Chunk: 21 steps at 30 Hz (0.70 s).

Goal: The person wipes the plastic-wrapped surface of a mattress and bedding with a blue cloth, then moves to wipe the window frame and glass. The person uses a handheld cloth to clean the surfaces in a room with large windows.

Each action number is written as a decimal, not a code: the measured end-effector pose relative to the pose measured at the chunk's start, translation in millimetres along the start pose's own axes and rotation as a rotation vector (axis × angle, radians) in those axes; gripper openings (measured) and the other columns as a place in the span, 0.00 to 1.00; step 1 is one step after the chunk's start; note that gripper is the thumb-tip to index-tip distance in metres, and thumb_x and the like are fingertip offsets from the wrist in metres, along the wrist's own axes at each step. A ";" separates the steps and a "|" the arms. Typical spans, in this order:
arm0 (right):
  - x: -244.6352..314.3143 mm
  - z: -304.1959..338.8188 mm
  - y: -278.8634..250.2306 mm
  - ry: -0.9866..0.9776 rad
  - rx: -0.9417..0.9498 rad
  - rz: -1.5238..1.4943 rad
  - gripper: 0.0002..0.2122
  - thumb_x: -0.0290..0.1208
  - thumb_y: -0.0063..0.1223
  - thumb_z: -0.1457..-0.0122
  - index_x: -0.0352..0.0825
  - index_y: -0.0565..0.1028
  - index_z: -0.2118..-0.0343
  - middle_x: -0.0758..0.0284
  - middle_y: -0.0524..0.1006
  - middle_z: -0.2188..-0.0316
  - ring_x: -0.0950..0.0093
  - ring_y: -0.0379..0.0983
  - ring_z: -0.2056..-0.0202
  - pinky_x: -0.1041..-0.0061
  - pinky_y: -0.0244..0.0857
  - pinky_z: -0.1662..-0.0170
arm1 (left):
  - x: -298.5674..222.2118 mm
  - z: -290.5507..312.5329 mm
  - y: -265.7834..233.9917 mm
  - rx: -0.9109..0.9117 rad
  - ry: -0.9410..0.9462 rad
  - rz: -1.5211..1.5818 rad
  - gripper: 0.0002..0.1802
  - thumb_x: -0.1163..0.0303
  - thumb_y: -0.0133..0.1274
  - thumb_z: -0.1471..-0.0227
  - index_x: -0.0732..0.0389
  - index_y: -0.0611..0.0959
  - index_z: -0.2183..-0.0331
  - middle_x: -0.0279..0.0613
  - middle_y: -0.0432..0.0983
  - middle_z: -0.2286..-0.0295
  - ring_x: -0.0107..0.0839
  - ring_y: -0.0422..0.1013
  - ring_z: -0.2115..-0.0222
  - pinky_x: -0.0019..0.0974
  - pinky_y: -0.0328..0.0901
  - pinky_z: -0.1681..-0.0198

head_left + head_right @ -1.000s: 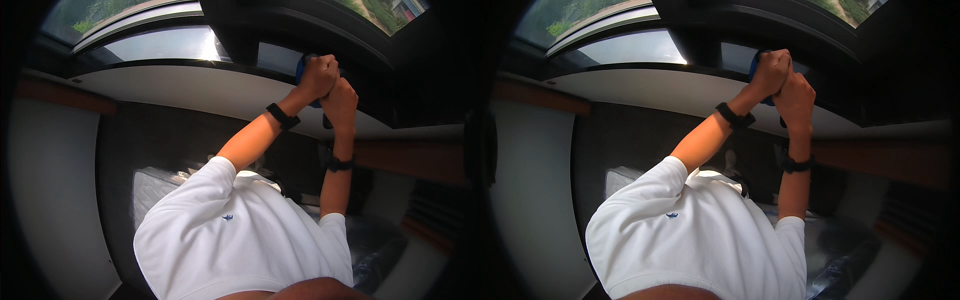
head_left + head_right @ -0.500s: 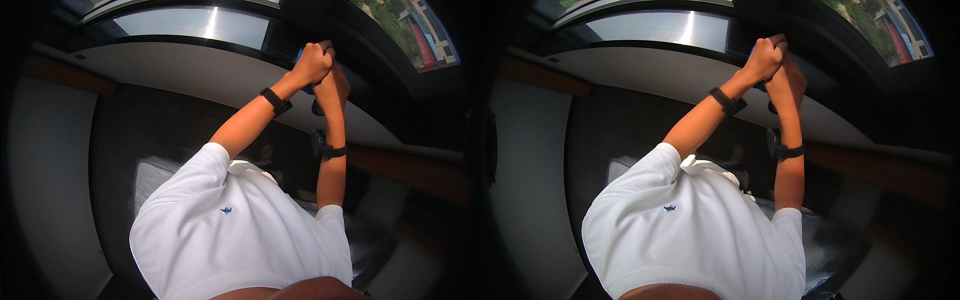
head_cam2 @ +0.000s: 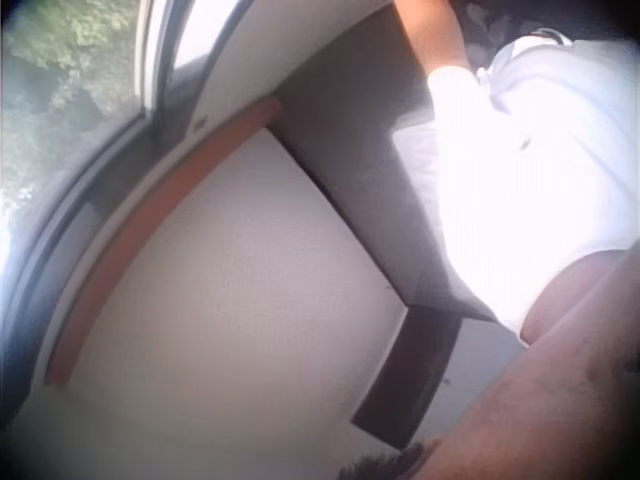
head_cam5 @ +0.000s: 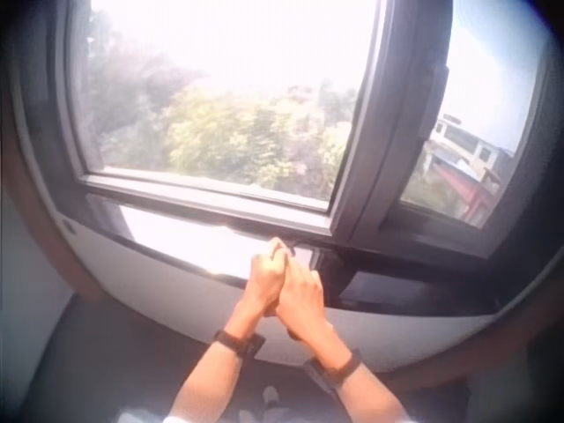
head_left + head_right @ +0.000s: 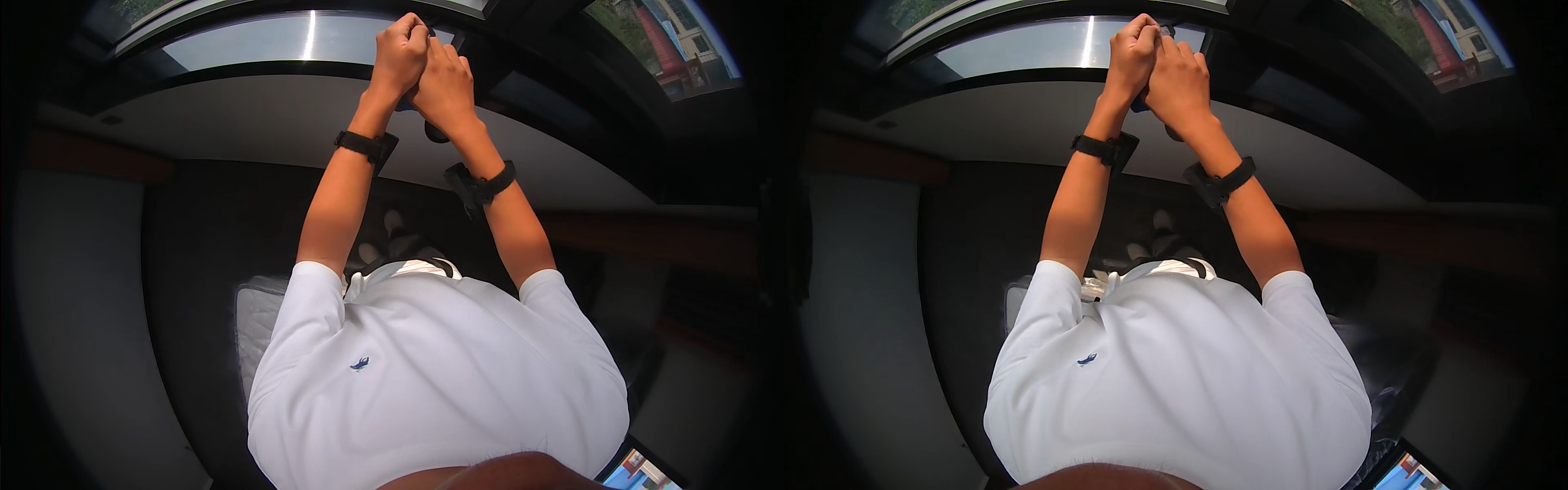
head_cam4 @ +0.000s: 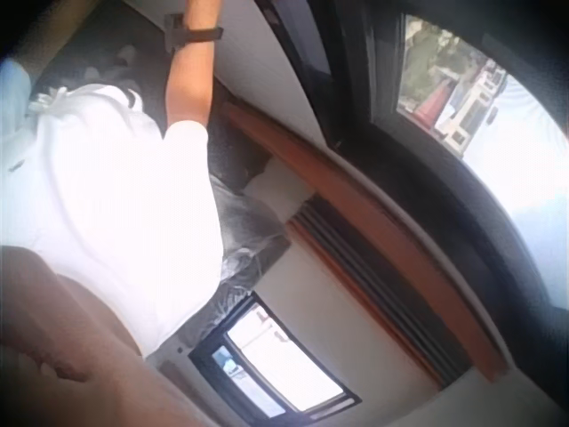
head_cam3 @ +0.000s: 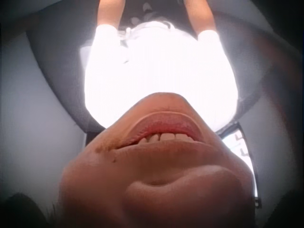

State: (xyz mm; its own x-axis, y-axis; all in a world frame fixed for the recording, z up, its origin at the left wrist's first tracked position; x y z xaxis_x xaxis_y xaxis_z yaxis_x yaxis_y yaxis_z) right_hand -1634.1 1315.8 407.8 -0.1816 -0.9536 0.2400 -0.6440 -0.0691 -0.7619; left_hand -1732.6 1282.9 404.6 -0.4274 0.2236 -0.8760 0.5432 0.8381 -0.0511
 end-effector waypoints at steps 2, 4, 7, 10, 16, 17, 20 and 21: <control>3.1 -1.0 4.6 -0.090 -0.031 -0.030 0.17 0.29 0.62 0.56 0.30 0.72 0.62 0.64 0.74 0.65 0.64 0.70 0.61 0.65 0.64 0.57 | -1.1 4.0 -10.7 -0.087 0.039 -0.065 0.14 0.68 0.44 0.46 0.69 0.76 0.74 0.49 0.74 0.83 0.31 0.69 0.80 0.36 0.66 0.73; 4.5 4.1 22.0 -0.084 0.089 -0.072 0.17 0.30 0.62 0.56 0.31 0.73 0.62 0.66 0.74 0.64 0.65 0.71 0.61 0.66 0.64 0.58 | 9.9 18.4 -22.0 -0.152 -0.051 -0.137 0.14 0.68 0.43 0.46 0.68 0.76 0.75 0.49 0.74 0.82 0.32 0.69 0.79 0.36 0.66 0.72; 6.9 12.7 35.5 -0.145 0.092 -0.080 0.19 0.29 0.60 0.56 0.32 0.75 0.58 0.67 0.75 0.63 0.68 0.72 0.60 0.69 0.64 0.59 | 32.4 32.0 -37.1 -0.237 -0.238 -0.244 0.15 0.66 0.43 0.46 0.68 0.75 0.75 0.45 0.74 0.80 0.31 0.66 0.77 0.36 0.65 0.70; -26.8 11.1 53.0 -0.144 0.209 -0.212 0.17 0.29 0.58 0.54 0.30 0.73 0.60 0.65 0.74 0.62 0.65 0.71 0.60 0.67 0.65 0.58 | 51.0 25.3 -18.5 -0.257 -0.203 -0.315 0.18 0.62 0.42 0.44 0.68 0.75 0.74 0.44 0.74 0.78 0.31 0.67 0.75 0.35 0.65 0.68; -121.5 12.8 49.6 -0.051 -0.045 -0.226 0.17 0.22 0.59 0.58 0.37 0.75 0.61 0.65 0.72 0.64 0.63 0.69 0.60 0.65 0.63 0.56 | 87.0 18.9 36.9 -0.078 -0.324 -0.521 0.29 0.47 0.38 0.39 0.64 0.81 0.66 0.48 0.77 0.73 0.41 0.72 0.67 0.39 0.65 0.58; -148.1 19.1 39.2 -0.025 -0.121 -0.175 0.18 0.20 0.58 0.59 0.36 0.75 0.61 0.65 0.71 0.64 0.64 0.68 0.60 0.65 0.62 0.56 | 86.0 25.1 52.3 0.023 -0.332 -0.492 0.30 0.45 0.38 0.39 0.62 0.82 0.63 0.49 0.78 0.70 0.42 0.73 0.64 0.41 0.65 0.56; -221.3 36.0 17.9 0.139 -0.202 -0.001 0.19 0.19 0.63 0.60 0.36 0.75 0.61 0.65 0.69 0.61 0.65 0.67 0.58 0.66 0.62 0.52 | 80.4 32.8 92.6 0.295 -0.169 -0.886 0.35 0.40 0.39 0.39 0.62 0.81 0.51 0.55 0.75 0.52 0.46 0.69 0.48 0.43 0.59 0.42; -243.7 46.7 7.9 0.223 -0.242 0.031 0.20 0.19 0.63 0.60 0.38 0.75 0.60 0.65 0.69 0.61 0.65 0.66 0.57 0.67 0.62 0.50 | 79.2 37.1 113.1 0.337 -0.103 -0.922 0.36 0.40 0.39 0.39 0.63 0.78 0.48 0.57 0.69 0.47 0.48 0.63 0.43 0.44 0.55 0.39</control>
State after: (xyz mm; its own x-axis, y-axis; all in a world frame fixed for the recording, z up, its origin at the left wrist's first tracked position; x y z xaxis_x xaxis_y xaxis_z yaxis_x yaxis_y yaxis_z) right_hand -1560.3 1534.0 315.2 -0.3448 -0.8647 0.3652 -0.7889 0.0561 -0.6120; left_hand -1678.2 1376.9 311.7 -0.7307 -0.5036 -0.4609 0.2131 0.4731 -0.8548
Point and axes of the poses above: each hand's wrist, its own z-axis away from the middle knuckle, its own y-axis out of the palm, x = y × z, the point moved 7 cm from there along -z, towards the middle knuckle
